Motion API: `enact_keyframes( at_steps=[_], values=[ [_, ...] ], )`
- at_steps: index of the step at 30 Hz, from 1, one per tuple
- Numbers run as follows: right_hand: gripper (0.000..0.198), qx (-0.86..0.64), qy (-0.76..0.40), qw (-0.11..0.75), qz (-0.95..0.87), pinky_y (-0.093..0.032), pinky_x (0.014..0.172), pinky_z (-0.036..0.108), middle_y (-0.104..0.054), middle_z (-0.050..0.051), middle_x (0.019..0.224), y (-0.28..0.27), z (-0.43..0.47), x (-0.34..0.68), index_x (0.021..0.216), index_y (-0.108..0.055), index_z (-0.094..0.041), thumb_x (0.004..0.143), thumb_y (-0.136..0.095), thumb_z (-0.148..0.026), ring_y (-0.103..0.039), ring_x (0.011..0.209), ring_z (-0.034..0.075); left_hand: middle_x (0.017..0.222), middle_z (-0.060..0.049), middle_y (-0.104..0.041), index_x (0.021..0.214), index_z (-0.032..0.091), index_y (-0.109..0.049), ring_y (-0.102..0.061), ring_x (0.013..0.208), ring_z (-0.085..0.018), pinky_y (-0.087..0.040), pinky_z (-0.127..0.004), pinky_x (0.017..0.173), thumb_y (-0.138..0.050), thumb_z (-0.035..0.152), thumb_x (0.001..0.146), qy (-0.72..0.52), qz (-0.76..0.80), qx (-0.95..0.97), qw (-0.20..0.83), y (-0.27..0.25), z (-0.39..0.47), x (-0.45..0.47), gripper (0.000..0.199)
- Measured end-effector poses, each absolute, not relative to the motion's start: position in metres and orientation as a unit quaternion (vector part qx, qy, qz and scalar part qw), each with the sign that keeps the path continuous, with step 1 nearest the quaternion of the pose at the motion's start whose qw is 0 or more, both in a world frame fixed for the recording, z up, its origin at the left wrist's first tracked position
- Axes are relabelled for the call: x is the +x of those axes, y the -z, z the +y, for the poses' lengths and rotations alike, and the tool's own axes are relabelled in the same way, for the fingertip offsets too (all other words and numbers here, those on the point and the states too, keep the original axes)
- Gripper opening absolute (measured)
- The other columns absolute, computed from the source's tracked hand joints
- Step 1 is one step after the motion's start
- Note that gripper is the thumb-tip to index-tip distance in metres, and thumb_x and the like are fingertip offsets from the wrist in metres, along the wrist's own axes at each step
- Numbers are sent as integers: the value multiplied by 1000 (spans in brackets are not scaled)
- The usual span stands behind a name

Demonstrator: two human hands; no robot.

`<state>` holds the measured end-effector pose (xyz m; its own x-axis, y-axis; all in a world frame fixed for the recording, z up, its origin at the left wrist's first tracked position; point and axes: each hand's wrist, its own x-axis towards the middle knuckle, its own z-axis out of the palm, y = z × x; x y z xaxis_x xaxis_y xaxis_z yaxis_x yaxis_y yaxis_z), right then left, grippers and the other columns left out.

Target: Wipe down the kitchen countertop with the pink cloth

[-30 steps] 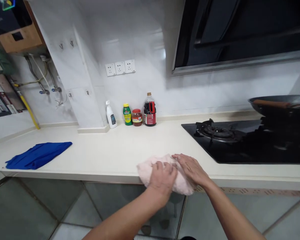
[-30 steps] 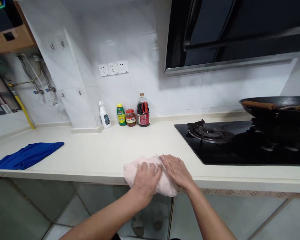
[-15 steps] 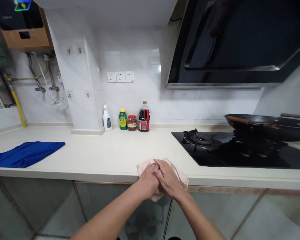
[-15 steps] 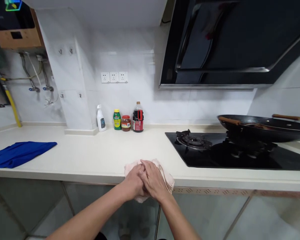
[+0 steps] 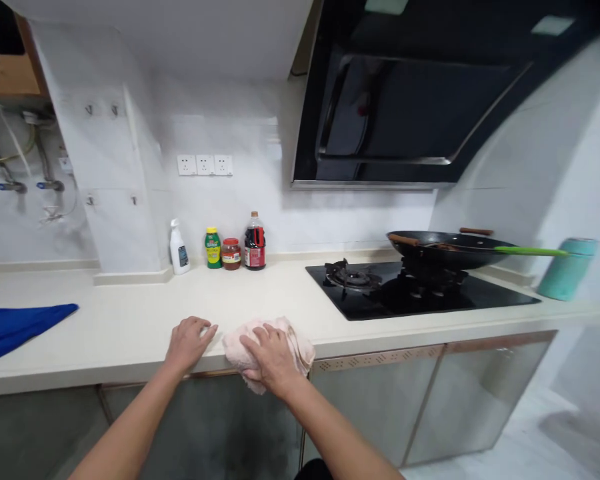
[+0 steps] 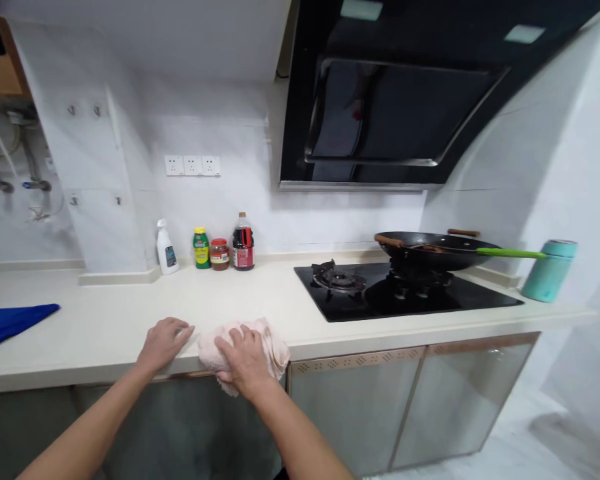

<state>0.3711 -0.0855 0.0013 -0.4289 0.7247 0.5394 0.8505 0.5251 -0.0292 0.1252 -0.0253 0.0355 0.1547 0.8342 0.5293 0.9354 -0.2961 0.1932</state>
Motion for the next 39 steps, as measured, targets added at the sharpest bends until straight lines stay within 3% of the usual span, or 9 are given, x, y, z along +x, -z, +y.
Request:
enact_keyframes(
  at_steps=[3,6,9,13,18,24,31,35,39],
  values=[
    [86,-437,162,258,-846,-32,106,56,-46,8,147,19,-77,400,143,-43,-36,70,-88,-45,-37,133,36,115,-9,-72,100,21,-73,-59,115,-29,-41,-43,99,-43,50,91,240,-608,-753,73,-34,-20,121,42],
    [89,-468,190,253,-826,-17,111,65,-42,7,151,38,-77,456,143,-44,-40,67,-90,-45,-35,135,38,122,-9,-69,105,22,-71,-57,119,-30,-40,-44,99,-40,49,91,222,-618,-752,64,-35,-19,119,44],
    [88,-558,204,250,-765,-4,113,68,-42,10,151,46,-86,531,144,-45,-36,67,-87,-49,-34,136,39,126,-11,-67,109,21,-70,-56,120,-32,-40,-45,98,-38,50,90,211,-624,-750,61,-37,-23,122,47],
    [83,-668,187,226,-684,-7,114,66,-42,14,151,40,-99,638,146,-44,-29,75,-75,-60,-34,138,37,126,-13,-65,113,21,-70,-55,120,-34,-40,-47,98,-38,52,88,198,-631,-747,62,-41,-29,131,51],
    [65,-737,144,203,-628,-14,114,64,-45,6,149,30,-104,705,144,-45,-35,86,-61,-59,-40,135,31,126,-13,-64,116,22,-69,-54,119,-35,-39,-47,97,-38,52,87,189,-638,-744,57,-45,-33,138,52],
    [52,-688,165,242,-664,-28,109,50,-45,12,145,28,-96,600,135,-58,-27,88,-64,-50,-39,132,32,128,-13,-61,119,25,-68,-52,118,-36,-37,-50,98,-41,54,86,188,-649,-735,49,-47,-30,143,52],
    [59,-517,95,307,-793,-31,103,55,-47,9,140,16,-83,410,131,-57,-33,76,-78,-35,-42,120,34,130,-11,-62,120,25,-69,-52,121,-35,-36,-49,99,-40,51,87,186,-650,-734,55,-46,-35,142,50],
    [57,-414,-12,423,-806,-36,104,47,-54,4,129,8,-85,403,127,-56,-30,72,-65,-16,-47,117,27,129,-9,-64,119,26,-69,-54,120,-32,-37,-48,98,-40,47,89,193,-642,-738,75,-43,-37,140,47],
    [52,-394,-100,547,-732,-41,104,41,-56,4,125,-21,-83,462,126,-53,-27,75,-52,-18,-51,117,23,128,-10,-65,118,24,-70,-55,118,-31,-37,-46,96,-39,45,90,197,-636,-740,94,-39,-38,139,47]
  ],
)
